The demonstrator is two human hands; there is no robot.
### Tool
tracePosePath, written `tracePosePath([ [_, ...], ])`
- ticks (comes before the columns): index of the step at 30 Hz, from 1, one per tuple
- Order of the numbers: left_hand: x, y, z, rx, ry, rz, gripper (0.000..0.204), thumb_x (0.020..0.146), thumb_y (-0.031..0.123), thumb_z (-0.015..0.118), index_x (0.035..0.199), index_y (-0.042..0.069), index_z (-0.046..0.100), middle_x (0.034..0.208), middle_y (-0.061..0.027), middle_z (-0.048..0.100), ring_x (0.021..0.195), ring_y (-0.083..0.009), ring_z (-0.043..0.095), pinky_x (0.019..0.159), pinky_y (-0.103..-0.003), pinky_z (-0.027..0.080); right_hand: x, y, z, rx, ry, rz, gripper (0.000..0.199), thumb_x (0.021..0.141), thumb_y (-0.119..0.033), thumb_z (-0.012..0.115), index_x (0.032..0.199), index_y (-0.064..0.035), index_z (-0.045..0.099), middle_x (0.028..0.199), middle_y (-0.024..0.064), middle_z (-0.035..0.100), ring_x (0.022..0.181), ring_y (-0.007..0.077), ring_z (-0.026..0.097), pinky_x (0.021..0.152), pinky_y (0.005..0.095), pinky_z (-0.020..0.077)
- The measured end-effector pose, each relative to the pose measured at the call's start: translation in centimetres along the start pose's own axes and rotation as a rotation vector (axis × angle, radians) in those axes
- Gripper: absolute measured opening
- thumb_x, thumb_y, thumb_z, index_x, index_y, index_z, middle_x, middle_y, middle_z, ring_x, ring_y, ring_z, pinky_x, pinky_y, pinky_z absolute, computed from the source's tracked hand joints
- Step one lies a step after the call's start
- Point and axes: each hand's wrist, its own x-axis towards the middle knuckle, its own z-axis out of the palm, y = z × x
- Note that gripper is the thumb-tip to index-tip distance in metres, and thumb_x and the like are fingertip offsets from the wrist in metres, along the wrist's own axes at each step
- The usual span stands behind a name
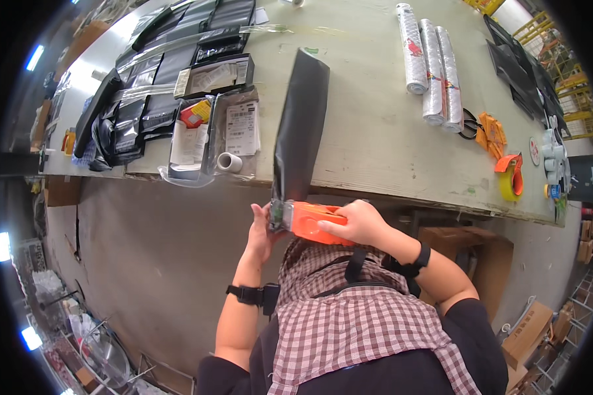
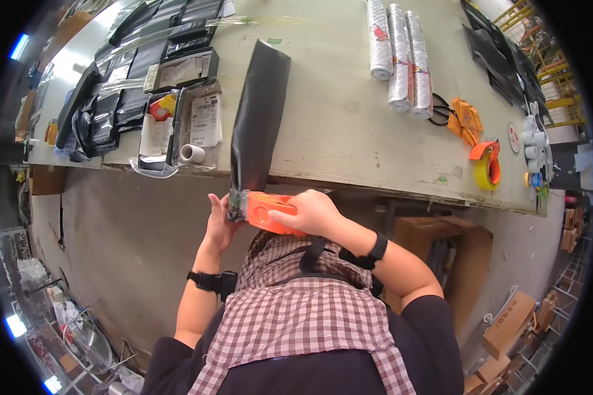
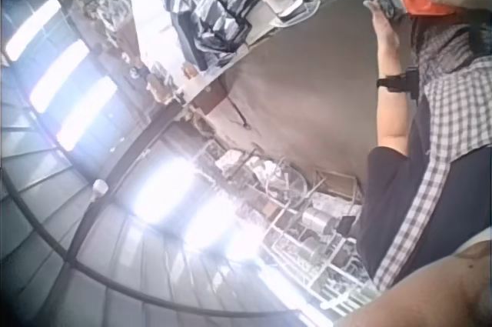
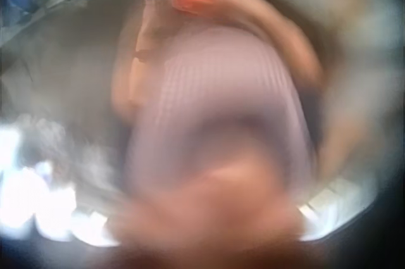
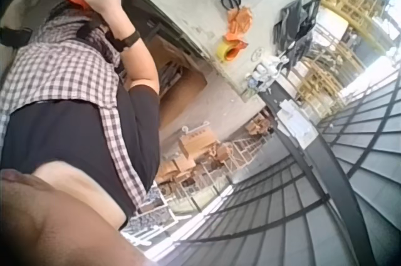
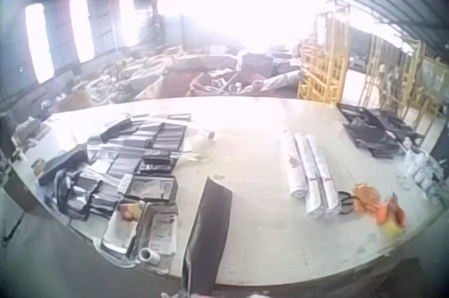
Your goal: The person places rolled mats into plastic sleeves, attaches a label to each sleeve, and uses a tape dispenser to seal the ends.
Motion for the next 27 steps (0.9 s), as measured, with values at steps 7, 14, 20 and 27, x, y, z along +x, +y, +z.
tracePosePath([
  [7, 1.4, 0.5, -1.3, 0.006, 0.182, 0.052, 0.043, 0.083, 0.036, 0.062, 0.102, -0.002, 0.057, 0.088, -0.008, 0.063, 0.072, -0.0162, 0.063, 0.059, -0.03, 0.056, -3.3, 2.4, -0.5, 0.366, -0.077, -0.139, 0.039, 0.081, -0.038, 0.061, 0.094, -0.0012, 0.065, 0.067, 0.0138, 0.063, 0.061, 0.0179, 0.063, 0.059, 0.0278, 0.0475],
  [14, 1.6, 0.1, 0.3, 0.107, 0.08, 0.051, 0.042, 0.084, 0.037, 0.061, 0.098, -0.003, 0.056, 0.086, -0.0087, 0.063, 0.071, -0.0154, 0.063, 0.058, -0.034, 0.055, -1.2, 4.3, 0.3, -0.076, 0.054, 0.15, 0.051, 0.074, -0.048, 0.059, 0.063, 0.0014, 0.064, 0.055, 0.0147, 0.06, 0.056, 0.029, 0.061, 0.055, 0.0356, 0.0484],
  [20, 2.0, 3.1, -0.7, 0.299, 0.158, -0.01, 0.043, 0.087, 0.039, 0.055, 0.107, 0.001, 0.055, 0.102, -0.011, 0.06, 0.084, -0.0212, 0.061, 0.065, -0.037, 0.053, -1.7, 11.5, 4.5, -0.119, 0.212, 0.287, 0.052, 0.075, -0.049, 0.057, 0.068, 0.0021, 0.064, 0.061, 0.016, 0.061, 0.063, 0.0289, 0.064, 0.06, 0.0381, 0.05],
  [27, 1.3, -0.2, 3.9, 2.156, 0.802, 0.754, 0.091, 0.071, 0.034, 0.066, 0.141, 0.005, 0.015, 0.134, -0.0176, 0.033, 0.113, -0.0342, 0.042, 0.083, -0.052, 0.04, -13.7, 12.2, -7.6, -0.096, 0.957, 0.392, 0.037, 0.085, -0.035, 0.057, 0.073, 0.0006, 0.061, 0.056, 0.0162, 0.057, 0.048, 0.0255, 0.059, 0.047, 0.0335, 0.0454],
])
